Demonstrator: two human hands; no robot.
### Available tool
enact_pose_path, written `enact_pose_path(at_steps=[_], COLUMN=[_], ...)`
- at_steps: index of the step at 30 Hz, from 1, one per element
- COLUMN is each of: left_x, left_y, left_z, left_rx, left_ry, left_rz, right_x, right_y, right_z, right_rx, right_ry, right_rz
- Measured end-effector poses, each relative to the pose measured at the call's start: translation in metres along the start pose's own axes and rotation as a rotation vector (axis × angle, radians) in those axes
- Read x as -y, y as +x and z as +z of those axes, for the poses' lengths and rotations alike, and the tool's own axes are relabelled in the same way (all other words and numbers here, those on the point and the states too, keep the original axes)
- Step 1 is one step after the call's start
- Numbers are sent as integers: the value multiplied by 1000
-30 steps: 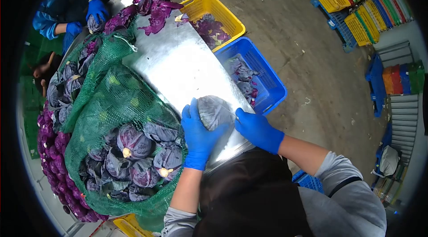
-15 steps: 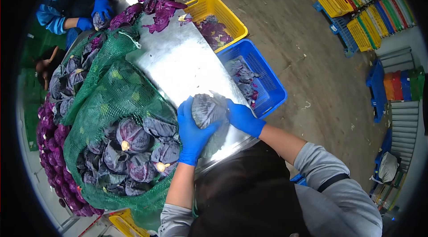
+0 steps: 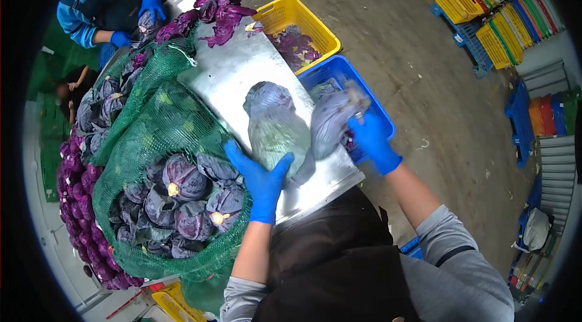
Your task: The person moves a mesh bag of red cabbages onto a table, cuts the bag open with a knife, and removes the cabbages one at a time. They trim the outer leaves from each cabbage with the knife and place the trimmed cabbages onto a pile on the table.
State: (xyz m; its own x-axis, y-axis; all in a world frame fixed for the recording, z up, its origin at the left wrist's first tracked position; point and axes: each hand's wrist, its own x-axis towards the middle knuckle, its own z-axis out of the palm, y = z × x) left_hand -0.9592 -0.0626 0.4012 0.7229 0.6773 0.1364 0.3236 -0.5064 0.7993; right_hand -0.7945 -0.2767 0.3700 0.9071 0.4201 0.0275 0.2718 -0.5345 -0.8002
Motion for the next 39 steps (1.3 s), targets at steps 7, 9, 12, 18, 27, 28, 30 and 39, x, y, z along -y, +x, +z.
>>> enact_pose_path(at_steps=[7, 9, 12, 18, 27, 28, 30, 39], left_x=[28, 52, -8, -7, -19, -18, -14, -9], left_y=[15, 39, 32, -8, 1, 0, -6, -24], left_z=[6, 2, -17, 31, 21, 24, 30, 21], left_rx=[135, 33, -230, 306, 394, 398, 328, 259], left_ry=[-643, -1071, -901, 126, 89, 88, 145, -2], left_rz=[-423, -744, -491, 67, 52, 59, 86, 149], right_x=[53, 89, 87, -2, 46, 46, 53, 56], right_y=[4, -4, -8, 33, -18, -23, -32, 17], right_z=[1, 18, 33, 58, 36, 42, 49, 34], right_rx=[86, 421, 384, -117, 92, 62, 30, 327], right_ry=[93, 159, 257, 599, -4, 13, 29, 17], right_rz=[-149, 13, 97, 243, -285, -330, -371, 107])
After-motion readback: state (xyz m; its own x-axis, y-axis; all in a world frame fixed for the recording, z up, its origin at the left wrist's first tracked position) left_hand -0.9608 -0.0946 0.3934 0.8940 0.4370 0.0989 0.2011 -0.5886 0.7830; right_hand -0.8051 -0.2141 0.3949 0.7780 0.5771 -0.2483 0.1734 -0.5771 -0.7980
